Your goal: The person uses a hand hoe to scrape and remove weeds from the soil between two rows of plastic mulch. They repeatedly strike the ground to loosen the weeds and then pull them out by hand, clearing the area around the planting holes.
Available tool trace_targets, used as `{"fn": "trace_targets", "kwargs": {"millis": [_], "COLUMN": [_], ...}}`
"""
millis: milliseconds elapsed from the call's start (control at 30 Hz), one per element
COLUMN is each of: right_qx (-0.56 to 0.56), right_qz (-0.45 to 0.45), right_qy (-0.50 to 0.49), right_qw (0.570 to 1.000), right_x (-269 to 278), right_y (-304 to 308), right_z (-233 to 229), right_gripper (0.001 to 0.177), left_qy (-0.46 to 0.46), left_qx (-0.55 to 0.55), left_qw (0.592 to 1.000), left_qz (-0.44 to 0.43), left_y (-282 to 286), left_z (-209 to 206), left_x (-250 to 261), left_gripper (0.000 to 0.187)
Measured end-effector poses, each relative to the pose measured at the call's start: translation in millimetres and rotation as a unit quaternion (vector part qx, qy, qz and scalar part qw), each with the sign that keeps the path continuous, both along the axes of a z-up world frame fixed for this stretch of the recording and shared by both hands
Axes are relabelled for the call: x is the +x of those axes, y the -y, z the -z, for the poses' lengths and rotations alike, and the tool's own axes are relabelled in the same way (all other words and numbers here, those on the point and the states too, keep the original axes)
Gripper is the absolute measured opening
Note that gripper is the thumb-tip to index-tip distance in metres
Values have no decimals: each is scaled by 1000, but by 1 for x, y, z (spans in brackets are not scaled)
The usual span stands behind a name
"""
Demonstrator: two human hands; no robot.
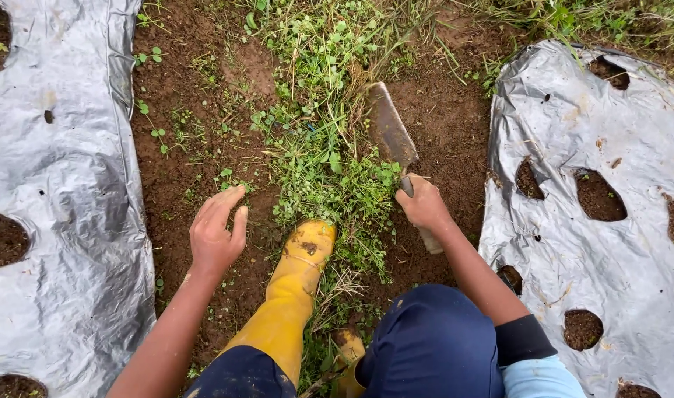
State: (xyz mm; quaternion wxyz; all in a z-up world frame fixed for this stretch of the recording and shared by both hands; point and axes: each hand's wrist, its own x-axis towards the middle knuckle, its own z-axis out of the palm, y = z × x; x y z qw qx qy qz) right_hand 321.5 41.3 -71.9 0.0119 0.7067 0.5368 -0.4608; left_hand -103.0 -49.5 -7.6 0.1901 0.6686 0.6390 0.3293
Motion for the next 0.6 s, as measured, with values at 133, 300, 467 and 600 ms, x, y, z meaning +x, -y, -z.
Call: {"fn": "trace_targets", "kwargs": {"millis": [133, 300, 467, 600], "right_qx": [49, 61, -35, 3], "right_qz": [59, 239, 169, 408], "right_qy": [29, -127, -29, -117], "right_qw": [997, 961, 985, 905], "right_x": [-18, -13, -42, -37], "right_y": [-6, -39, -44, -71], "right_z": [-15, -8, -46, -36], "right_gripper": [18, 9, 21, 7], "left_qy": [3, -113, -257, -272], "left_qx": [22, 103, 150, 123], "left_qw": [1000, 988, 954, 954], "left_qz": [4, 26, -30, -34], "left_y": [-5, -23, -45, -56], "left_z": [5, -7, -37, -46], "left_x": [-5, -35, -99, -130], "left_gripper": [24, 26, 28, 35]}}
